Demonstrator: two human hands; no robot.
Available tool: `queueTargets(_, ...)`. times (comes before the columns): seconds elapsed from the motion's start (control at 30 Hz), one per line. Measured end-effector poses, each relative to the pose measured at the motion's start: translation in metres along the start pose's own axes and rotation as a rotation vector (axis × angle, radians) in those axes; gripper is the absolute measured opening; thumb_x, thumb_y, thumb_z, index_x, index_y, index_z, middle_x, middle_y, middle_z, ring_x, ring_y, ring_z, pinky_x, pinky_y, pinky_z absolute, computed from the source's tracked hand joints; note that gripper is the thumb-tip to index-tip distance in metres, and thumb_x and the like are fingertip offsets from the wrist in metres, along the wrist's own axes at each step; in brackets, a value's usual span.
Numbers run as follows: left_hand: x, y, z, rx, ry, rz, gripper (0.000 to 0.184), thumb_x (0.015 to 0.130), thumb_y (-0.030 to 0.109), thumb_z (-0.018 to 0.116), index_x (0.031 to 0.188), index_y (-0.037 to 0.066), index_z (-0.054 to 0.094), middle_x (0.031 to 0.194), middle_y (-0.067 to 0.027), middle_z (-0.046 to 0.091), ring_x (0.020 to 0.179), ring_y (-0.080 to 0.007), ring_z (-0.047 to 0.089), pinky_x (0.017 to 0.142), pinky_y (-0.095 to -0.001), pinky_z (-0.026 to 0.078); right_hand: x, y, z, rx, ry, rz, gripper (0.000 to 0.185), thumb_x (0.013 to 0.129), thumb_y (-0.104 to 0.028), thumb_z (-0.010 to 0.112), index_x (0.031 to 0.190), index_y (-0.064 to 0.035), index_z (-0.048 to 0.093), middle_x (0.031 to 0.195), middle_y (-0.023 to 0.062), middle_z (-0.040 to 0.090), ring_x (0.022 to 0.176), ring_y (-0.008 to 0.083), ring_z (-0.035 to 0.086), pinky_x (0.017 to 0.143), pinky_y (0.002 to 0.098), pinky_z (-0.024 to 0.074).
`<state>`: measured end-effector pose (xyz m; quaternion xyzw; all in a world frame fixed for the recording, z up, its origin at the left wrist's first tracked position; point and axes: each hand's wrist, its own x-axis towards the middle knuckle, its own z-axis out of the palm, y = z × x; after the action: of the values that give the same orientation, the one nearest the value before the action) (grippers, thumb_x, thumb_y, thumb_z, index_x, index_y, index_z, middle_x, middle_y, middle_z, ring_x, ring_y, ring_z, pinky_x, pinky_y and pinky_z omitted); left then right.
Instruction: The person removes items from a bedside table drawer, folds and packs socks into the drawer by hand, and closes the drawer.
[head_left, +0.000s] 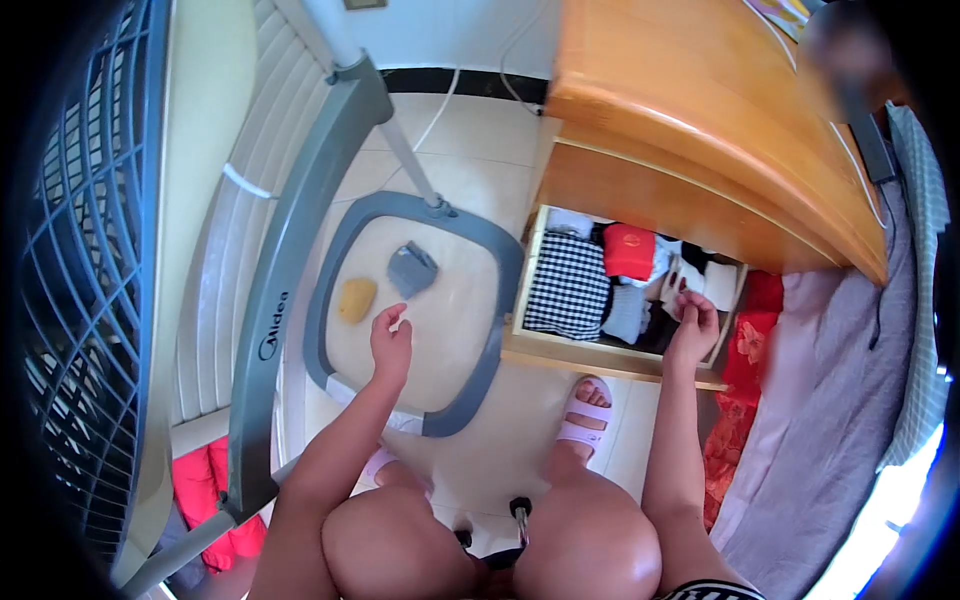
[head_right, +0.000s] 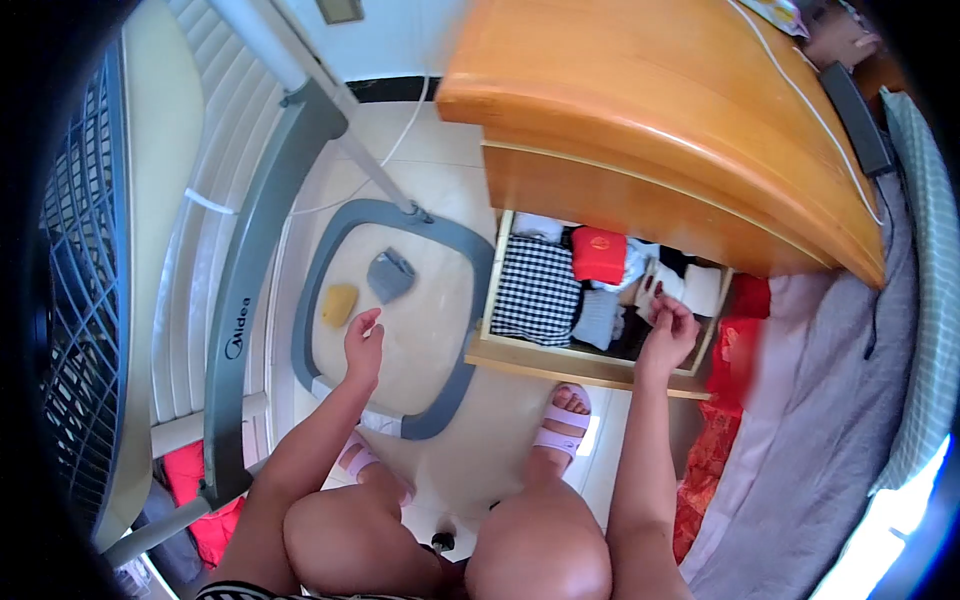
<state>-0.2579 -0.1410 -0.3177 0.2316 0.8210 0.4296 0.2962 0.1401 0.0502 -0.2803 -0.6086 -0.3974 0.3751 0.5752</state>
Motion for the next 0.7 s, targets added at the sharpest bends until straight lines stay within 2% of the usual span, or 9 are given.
queueTargets(0.03,0.004,0.0,-0.004,0.054,0.062,0.01,0.034,0.077,0.003,0.058,0.111,0.004,0.057,0.11,-0.0112,0.054,0.103,-0.0214,0.05,0.088,-0.0306,0.04,-0.016,0.002,-0.002,-0.201,-0.039,-0.174,0.008,0.087,0.005,0.049,0.089,0.0018,0.057,0.094,0.0087,0.061,0.081,0.0131,0.059,0.071,0.0242,0.0487)
queueTargets(0.07,0.011,-0.006,-0.01,0.059,0.075,0.004,0.034,0.077,0.003,0.058,0.111,0.004,0.057,0.11,-0.0112,0.054,0.103,-0.0214,0.05,0.088,-0.0306,0.04,-0.039,-0.019,0.005,-0.206,-0.114,-0.144,0.011,0.086,0.006,0.048,0.085,0.0005,0.057,0.09,0.0068,0.061,0.081,0.0135,0.059,0.071,0.0257,0.0484)
queueTargets(0.13,0.029,-0.029,-0.021,0.434,0.212,0.326,0.042,0.076,0.005,0.06,0.117,0.001,0.051,0.115,-0.0157,0.052,0.11,-0.0294,0.047,0.095,-0.0373,0.038,-0.065,-0.015,0.005,-0.181,-0.282,-0.218,0.012,0.083,0.008,0.049,0.081,-0.0006,0.058,0.086,0.0089,0.061,0.081,0.0175,0.06,0.071,0.0286,0.0484)
queueTargets(0.27,0.057,-0.046,-0.036,0.484,0.335,0.328,0.052,0.074,0.007,0.062,0.123,-0.001,0.045,0.116,-0.0185,0.051,0.114,-0.0349,0.045,0.1,-0.0412,0.034,-0.091,-0.035,0.014,-0.454,-0.509,-0.475,0.013,0.076,0.01,0.051,0.078,-0.0009,0.058,0.086,0.0128,0.062,0.081,0.024,0.061,0.072,0.032,0.0488)
queueTargets(0.33,0.068,-0.047,-0.044,0.502,0.296,0.192,0.055,0.074,0.008,0.062,0.124,-0.004,0.042,0.117,-0.0192,0.052,0.116,-0.0365,0.045,0.1,-0.041,0.034,-0.091,-0.032,0.015,-0.545,-0.606,-0.61,0.016,0.069,0.011,0.054,0.078,-0.0014,0.058,0.086,0.0147,0.062,0.08,0.0291,0.061,0.071,0.0343,0.0495)
queueTargets(0.47,0.079,-0.043,-0.05,0.347,0.218,0.072,0.059,0.073,0.011,0.065,0.125,-0.002,0.042,0.117,-0.0202,0.052,0.112,-0.0376,0.047,0.096,-0.0432,0.038,-0.09,-0.029,0.014,-0.539,-0.562,-0.572,0.016,0.066,0.011,0.055,0.076,-0.0014,0.058,0.082,0.0136,0.062,0.076,0.0297,0.062,0.068,0.0357,0.0503)
queueTargets(0.57,0.066,-0.009,-0.047,0.698,0.02,-0.173,0.062,0.07,0.014,0.068,0.126,0.003,0.043,0.111,-0.0197,0.053,0.107,-0.0375,0.05,0.09,-0.0455,0.042,-0.09,-0.026,0.014,-0.548,-0.582,-0.615,0.015,0.066,0.01,0.055,0.075,-0.0015,0.058,0.081,0.0134,0.062,0.074,0.0295,0.062,0.067,0.0357,0.0507)
queueTargets(0.63,0.056,-0.011,-0.041,0.97,-0.018,0.044,0.059,0.068,0.018,0.07,0.121,0.007,0.047,0.104,-0.0181,0.055,0.102,-0.0359,0.052,0.085,-0.0465,0.044,-0.09,-0.027,0.015,-0.554,-0.587,-0.62,0.015,0.066,0.01,0.055,0.075,-0.0014,0.058,0.08,0.0133,0.062,0.073,0.0294,0.062,0.067,0.0356,0.0509)
queueTargets(0.7,0.05,-0.013,-0.039,0.993,-0.005,0.193,0.056,0.068,0.019,0.07,0.118,0.007,0.048,0.102,-0.0174,0.055,0.099,-0.0352,0.054,0.083,-0.0463,0.045,-0.091,-0.027,0.015,-0.558,-0.589,-0.623,0.014,0.066,0.01,0.055,0.075,-0.0013,0.058,0.08,0.0132,0.062,0.073,0.0292,0.062,0.066,0.0355,0.0511)
